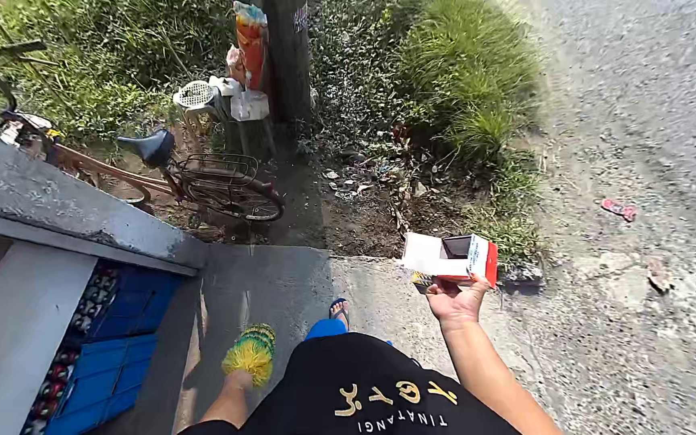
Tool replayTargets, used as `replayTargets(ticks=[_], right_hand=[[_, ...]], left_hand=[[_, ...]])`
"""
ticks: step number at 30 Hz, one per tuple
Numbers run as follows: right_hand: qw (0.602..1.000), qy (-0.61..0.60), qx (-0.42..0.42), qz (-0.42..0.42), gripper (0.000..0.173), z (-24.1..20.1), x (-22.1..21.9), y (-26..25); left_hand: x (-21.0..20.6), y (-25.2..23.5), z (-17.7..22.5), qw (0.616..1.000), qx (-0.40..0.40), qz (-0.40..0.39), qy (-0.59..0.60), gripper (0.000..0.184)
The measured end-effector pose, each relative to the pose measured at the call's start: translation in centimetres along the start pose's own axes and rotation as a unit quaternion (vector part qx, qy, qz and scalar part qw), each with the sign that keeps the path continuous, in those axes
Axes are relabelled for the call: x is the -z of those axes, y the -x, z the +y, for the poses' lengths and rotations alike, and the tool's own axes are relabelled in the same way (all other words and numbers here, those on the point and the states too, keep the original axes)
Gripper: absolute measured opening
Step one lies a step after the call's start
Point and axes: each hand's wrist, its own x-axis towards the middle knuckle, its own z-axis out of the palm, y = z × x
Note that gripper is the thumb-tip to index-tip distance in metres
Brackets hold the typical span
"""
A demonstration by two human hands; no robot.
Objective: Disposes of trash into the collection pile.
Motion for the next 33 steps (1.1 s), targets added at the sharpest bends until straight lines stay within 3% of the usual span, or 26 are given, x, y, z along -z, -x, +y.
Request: replayTargets(ticks=[2,5,9,15,20,25,29,33], right_hand=[[1.000,-0.007,-0.002,0.024,0.063,-0.3,-3.4,-1.5],[0.999,0.000,0.003,0.037,0.063,-0.8,-8.6,-4.3],[1.000,0.010,0.020,0.021,0.069,-2.3,-15.7,-8.9],[0.999,0.041,-0.008,0.020,0.068,-3.3,-28.6,-16.9],[0.989,0.110,-0.034,-0.097,0.069,-0.8,-41.3,-21.0],[0.971,0.120,-0.092,-0.184,0.068,5.1,-55.2,-25.3],[0.962,0.142,-0.110,-0.204,0.065,10.9,-66.3,-28.6],[0.966,0.127,-0.099,-0.202,0.063,17.1,-77.6,-33.3]], left_hand=[[9.9,2.7,3.5,0.992,-0.015,0.030,0.121,0.046],[22.8,4.3,9.2,0.987,-0.066,0.053,0.139,0.052],[36.9,4.0,17.3,0.965,-0.130,0.106,0.201,0.051],[49.4,3.9,26.1,0.933,-0.171,0.156,0.276,0.039],[56.5,3.8,26.7,0.903,-0.162,0.131,0.377,0.038],[64.0,0.8,25.4,0.858,-0.130,0.131,0.480,0.041],[72.3,-5.9,24.7,0.825,-0.111,0.146,0.535,0.044],[84.3,-14.7,23.2,0.793,-0.099,0.184,0.573,0.043]])
